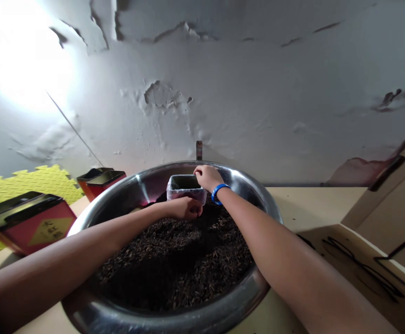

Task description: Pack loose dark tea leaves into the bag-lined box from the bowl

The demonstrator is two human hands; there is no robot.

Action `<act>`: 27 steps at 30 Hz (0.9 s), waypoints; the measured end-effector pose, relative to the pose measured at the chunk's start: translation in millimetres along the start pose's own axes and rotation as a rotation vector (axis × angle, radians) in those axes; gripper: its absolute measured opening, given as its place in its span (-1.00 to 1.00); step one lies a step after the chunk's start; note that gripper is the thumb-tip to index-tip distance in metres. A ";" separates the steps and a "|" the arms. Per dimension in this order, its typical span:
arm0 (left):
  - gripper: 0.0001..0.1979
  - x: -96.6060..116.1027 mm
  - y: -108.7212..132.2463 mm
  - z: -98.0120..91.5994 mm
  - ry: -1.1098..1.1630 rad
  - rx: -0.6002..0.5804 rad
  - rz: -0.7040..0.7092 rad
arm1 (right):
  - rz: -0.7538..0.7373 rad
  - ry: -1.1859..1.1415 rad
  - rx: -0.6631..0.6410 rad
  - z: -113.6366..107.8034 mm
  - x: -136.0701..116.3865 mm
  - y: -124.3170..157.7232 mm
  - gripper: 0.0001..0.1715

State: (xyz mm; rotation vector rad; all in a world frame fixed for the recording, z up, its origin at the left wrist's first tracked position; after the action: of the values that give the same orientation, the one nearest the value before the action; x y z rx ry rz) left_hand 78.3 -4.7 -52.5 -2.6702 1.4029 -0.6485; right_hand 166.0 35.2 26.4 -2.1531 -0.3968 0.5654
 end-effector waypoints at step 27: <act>-0.88 -9.8 -2.3 8.5 0.102 -0.099 -0.047 | 0.035 0.014 -0.028 1.2 6.3 0.7 -0.74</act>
State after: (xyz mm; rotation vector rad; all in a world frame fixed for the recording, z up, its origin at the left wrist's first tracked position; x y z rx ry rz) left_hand 78.5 3.2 -63.0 -2.7911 1.4369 -0.7490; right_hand 170.8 38.5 23.6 -2.1932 -0.3622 0.5670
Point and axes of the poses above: each hand's wrist, its own y-axis away from the middle knuckle, its own z-axis out of the palm, x = y × z, the point moved 6 cm from there along -y, towards the middle knuckle, and after that the axes turned 15 degrees about x, right-handed, at the moved point
